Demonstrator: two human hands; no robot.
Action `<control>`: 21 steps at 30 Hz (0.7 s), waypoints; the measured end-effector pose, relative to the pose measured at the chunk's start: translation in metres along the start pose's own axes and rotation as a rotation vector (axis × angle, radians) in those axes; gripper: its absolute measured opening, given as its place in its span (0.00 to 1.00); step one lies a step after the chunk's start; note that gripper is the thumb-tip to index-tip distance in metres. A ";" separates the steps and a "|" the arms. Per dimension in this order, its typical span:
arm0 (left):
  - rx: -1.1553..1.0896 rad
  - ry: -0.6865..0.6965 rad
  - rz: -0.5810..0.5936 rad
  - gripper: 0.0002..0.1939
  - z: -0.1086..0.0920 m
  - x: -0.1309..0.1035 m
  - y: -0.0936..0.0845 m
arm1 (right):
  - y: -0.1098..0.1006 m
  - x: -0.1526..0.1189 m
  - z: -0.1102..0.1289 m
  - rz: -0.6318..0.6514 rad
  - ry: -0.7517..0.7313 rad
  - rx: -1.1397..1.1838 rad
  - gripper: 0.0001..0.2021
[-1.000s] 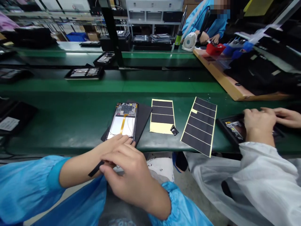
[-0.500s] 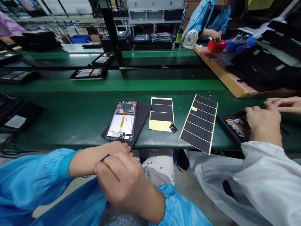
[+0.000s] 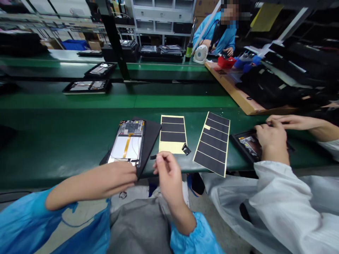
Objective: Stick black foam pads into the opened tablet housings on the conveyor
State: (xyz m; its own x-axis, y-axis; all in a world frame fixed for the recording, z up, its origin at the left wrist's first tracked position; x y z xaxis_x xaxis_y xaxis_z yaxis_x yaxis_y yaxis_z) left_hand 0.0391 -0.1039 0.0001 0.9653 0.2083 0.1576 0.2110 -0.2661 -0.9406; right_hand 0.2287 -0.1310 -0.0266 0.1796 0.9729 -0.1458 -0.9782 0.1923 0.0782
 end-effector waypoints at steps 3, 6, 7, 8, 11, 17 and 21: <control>0.210 0.043 -0.260 0.14 0.044 -0.016 -0.018 | -0.021 0.015 -0.017 -0.126 0.041 0.014 0.14; 0.139 0.151 -0.230 0.16 0.091 -0.019 -0.008 | -0.020 0.016 -0.023 -0.169 -0.017 -0.078 0.12; 0.068 0.172 -0.199 0.16 0.105 -0.016 -0.003 | -0.014 0.014 -0.023 -0.157 -0.071 -0.130 0.11; -0.001 0.183 -0.176 0.15 0.118 -0.011 0.002 | -0.006 0.012 -0.022 -0.123 -0.146 -0.190 0.10; -0.133 0.200 -0.155 0.15 0.142 0.009 0.007 | 0.023 0.006 -0.018 0.093 -0.437 -0.394 0.10; -0.327 0.253 -0.066 0.13 0.161 0.038 -0.001 | 0.043 0.010 -0.030 0.281 -0.689 -0.736 0.18; -0.394 0.296 -0.010 0.12 0.171 0.046 -0.003 | 0.043 0.011 -0.033 0.347 -0.659 -0.855 0.21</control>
State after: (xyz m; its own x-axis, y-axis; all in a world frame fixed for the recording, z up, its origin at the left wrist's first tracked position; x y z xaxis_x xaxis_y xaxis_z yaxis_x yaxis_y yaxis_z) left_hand 0.0561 0.0674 -0.0417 0.9532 -0.0482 0.2986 0.2078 -0.6131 -0.7622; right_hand 0.1854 -0.1159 -0.0578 -0.3429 0.8831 0.3204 -0.6910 -0.0060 -0.7228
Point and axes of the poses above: each hand's wrist, its own x-axis towards the middle knuckle, its own y-axis out of the palm, z = x × y, the point moved 4 cm from there along x, towards the middle knuckle, and after that the axes turned 10 degrees about y, right-handed, at the moved point
